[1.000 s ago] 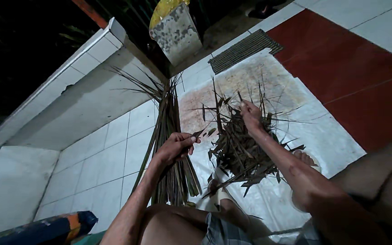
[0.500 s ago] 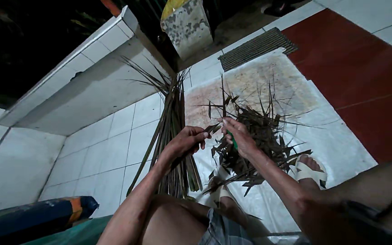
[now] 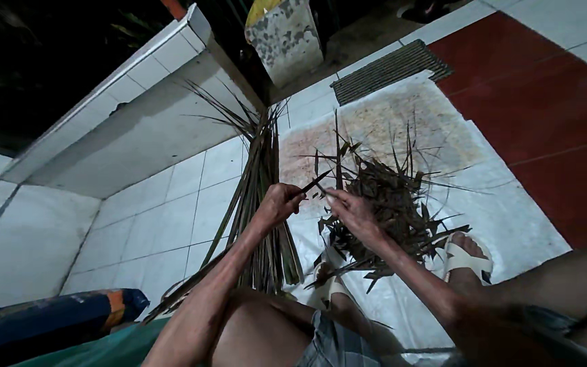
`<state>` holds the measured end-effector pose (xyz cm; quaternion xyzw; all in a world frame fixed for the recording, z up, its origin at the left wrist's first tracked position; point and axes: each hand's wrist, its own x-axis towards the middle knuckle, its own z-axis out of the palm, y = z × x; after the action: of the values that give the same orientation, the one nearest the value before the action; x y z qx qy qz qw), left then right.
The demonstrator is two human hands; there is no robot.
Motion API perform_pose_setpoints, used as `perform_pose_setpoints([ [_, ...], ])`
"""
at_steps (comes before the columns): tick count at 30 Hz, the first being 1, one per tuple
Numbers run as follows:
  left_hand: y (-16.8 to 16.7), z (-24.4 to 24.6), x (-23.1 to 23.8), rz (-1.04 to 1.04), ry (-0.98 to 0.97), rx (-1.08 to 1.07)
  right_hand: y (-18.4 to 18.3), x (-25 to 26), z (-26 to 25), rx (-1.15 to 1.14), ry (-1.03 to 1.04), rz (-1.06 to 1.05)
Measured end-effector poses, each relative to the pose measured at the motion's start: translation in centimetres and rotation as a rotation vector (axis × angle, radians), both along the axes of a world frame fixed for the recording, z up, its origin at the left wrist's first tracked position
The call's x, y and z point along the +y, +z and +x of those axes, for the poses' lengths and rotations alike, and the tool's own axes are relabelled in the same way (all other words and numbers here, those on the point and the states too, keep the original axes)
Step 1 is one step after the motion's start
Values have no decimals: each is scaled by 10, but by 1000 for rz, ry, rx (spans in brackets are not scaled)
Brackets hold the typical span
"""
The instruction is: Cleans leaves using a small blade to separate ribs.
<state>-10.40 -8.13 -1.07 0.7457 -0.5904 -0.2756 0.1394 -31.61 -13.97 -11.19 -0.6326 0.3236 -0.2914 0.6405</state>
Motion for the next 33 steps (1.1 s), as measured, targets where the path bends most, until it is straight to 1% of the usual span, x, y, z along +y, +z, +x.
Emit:
perform_pose_setpoints([
  [5, 2, -5, -2, -45, -51, -137, 10, 7, 6, -24, 67, 8],
  [10, 2, -10, -2, -90, -126, -269, 12, 6, 7, -16, 91, -9],
  [16, 1, -17, -4, -102, -173, -393, 15, 10, 9, 80, 0, -26],
  [21, -1, -21, -4, -174, -197, -410, 22, 11, 14, 158, -73, -30],
  [27, 4, -30, -3, -169, -193, -413, 21, 3, 11, 132, -123, -30],
  [33, 7, -35, -5, -166, -183, -433, 22, 0, 10, 196, -172, -76],
])
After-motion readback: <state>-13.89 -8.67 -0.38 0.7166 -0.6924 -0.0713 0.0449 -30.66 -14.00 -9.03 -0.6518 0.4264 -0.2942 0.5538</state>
